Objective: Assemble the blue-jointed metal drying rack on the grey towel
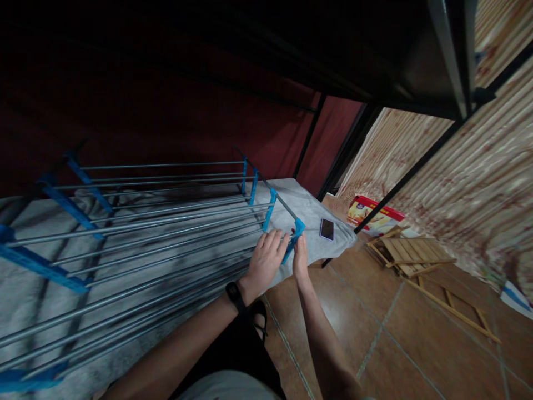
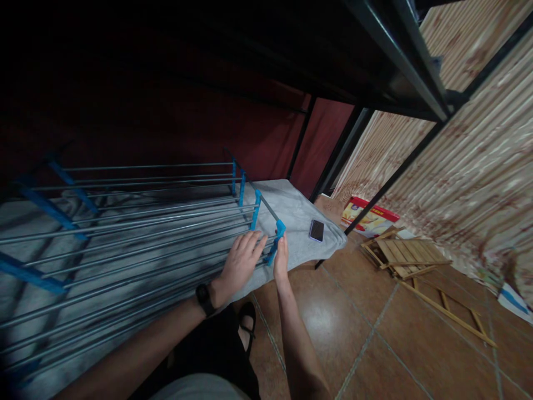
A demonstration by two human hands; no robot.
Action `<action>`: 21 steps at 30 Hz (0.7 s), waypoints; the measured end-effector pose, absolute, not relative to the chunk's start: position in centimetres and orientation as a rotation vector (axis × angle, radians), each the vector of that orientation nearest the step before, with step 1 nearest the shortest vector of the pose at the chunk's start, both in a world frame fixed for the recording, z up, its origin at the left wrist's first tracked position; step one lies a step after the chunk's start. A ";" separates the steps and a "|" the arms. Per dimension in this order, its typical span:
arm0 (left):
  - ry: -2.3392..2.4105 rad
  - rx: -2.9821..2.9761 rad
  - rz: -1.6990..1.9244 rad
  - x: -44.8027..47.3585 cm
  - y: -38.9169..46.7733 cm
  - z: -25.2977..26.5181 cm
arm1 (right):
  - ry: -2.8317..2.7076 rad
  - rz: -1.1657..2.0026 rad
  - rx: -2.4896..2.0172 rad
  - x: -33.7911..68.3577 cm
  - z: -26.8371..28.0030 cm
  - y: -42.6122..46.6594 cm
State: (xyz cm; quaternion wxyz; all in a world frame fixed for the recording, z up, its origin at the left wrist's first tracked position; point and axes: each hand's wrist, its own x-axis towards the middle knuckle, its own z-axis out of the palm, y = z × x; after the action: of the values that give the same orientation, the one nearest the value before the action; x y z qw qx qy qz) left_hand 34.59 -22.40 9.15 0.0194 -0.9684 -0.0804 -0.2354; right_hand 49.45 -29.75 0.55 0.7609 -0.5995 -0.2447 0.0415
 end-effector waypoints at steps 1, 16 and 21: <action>-0.328 -3.023 -0.668 35.2 -22.2 9.8 | -0.532 0.076 -1.307 49.4 1.1 -29.7; -0.500 -3.201 -0.404 36.6 -21.8 13.3 | -0.522 0.101 -1.289 50.3 4.6 -29.7; -0.515 -3.211 -0.401 36.7 -21.9 13.5 | -0.516 0.104 -1.300 50.3 5.1 -30.0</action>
State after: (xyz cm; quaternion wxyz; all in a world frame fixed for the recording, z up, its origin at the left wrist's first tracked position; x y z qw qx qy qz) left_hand 36.71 -21.87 13.45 -0.0675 -0.9777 -0.1569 -0.1222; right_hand 50.27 -29.97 5.05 0.7642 -0.5978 -0.2374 0.0478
